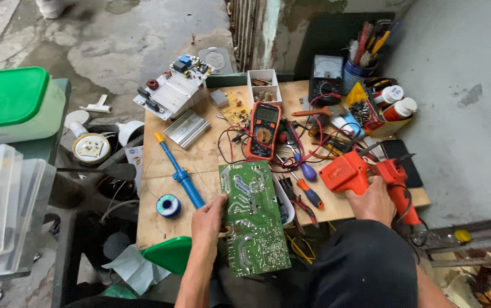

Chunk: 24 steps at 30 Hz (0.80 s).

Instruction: The person uses a heat gun to apply heat to a green circuit board held in their left hand. They then pick up a silver metal heatsink assembly, place it on the table, and return to heating the circuit board with the heat gun.

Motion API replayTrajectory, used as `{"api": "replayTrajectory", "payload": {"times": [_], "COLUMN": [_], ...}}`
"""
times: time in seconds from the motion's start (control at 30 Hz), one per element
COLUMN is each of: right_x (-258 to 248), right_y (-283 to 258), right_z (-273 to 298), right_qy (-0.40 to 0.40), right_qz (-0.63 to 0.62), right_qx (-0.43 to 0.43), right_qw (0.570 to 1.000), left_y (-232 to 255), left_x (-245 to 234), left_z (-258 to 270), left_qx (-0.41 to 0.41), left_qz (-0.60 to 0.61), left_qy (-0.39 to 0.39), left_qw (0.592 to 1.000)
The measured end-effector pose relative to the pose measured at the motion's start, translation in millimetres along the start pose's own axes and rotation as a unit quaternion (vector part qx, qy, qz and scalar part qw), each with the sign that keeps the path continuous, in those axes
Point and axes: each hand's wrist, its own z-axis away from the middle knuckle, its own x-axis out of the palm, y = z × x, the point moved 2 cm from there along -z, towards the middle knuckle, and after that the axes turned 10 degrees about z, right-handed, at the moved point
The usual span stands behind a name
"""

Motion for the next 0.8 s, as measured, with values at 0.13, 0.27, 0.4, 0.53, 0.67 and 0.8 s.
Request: {"api": "replayTrajectory", "payload": {"times": [0.13,0.27,0.4,0.53,0.67,0.8], "right_x": [9,18,23,-58,-139,-161], "right_y": [-6,-2,6,-5,-31,-106], "right_z": [2,-2,-6,34,83,139], "right_qy": [0.036,0.038,-0.021,-0.018,0.016,-0.122], "right_qz": [-0.015,-0.037,-0.044,-0.173,-0.298,-0.2], "right_qx": [-0.026,-0.036,-0.034,-0.033,-0.045,-0.068], "right_qw": [0.999,0.998,0.998,0.984,0.953,0.97], "left_y": [5,0,11,23,40,21], "left_x": [1,1,1,1,2,2], "left_z": [7,1,16,29,33,-10], "left_qx": [-0.027,-0.02,-0.019,-0.022,-0.004,0.024], "left_qz": [0.025,0.024,0.035,0.019,-0.044,-0.034], "left_qy": [-0.013,-0.003,-0.006,0.011,0.003,-0.048], "left_qw": [0.999,0.999,0.999,1.0,0.999,0.998]}}
